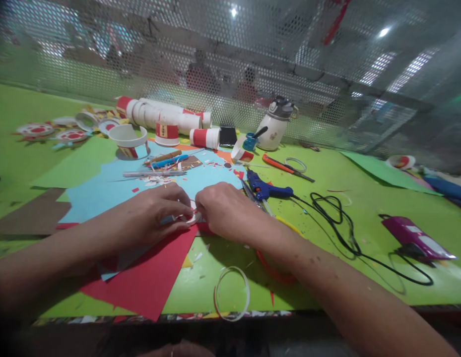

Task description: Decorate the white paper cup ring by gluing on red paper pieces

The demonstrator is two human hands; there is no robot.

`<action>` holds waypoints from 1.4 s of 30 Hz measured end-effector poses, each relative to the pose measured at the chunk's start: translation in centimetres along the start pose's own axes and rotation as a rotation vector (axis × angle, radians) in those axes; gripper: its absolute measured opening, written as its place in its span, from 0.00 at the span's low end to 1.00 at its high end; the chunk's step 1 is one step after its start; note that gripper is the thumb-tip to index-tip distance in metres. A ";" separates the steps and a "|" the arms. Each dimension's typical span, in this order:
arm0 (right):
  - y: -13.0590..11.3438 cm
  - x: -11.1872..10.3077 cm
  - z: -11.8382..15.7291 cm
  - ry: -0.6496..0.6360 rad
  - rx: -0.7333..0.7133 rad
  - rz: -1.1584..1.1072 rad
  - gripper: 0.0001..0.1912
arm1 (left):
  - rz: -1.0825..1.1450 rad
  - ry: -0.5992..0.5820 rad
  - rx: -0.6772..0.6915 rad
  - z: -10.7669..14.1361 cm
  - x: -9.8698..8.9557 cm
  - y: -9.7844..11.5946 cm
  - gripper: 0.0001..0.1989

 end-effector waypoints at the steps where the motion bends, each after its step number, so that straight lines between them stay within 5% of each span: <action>1: 0.0 0.1 0.0 0.000 -0.001 0.000 0.10 | 0.006 -0.003 -0.009 0.0 0.0 -0.1 0.10; 24: 0.3 -0.2 0.5 0.026 -0.001 0.008 0.10 | 0.018 -0.033 -0.055 -0.2 0.0 -0.1 0.09; 42: -0.8 -0.2 -0.2 -0.031 0.006 0.280 0.09 | -0.016 -0.076 -0.059 0.0 0.6 -0.1 0.11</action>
Point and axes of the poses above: each hand's wrist, its own z-axis away from the middle knuckle, its own x-axis out of the palm, y = z × x, the point moved 7 cm from there along -z, towards the middle knuckle, and after that the axes turned 4 degrees about -y, right-handed, at the moved point
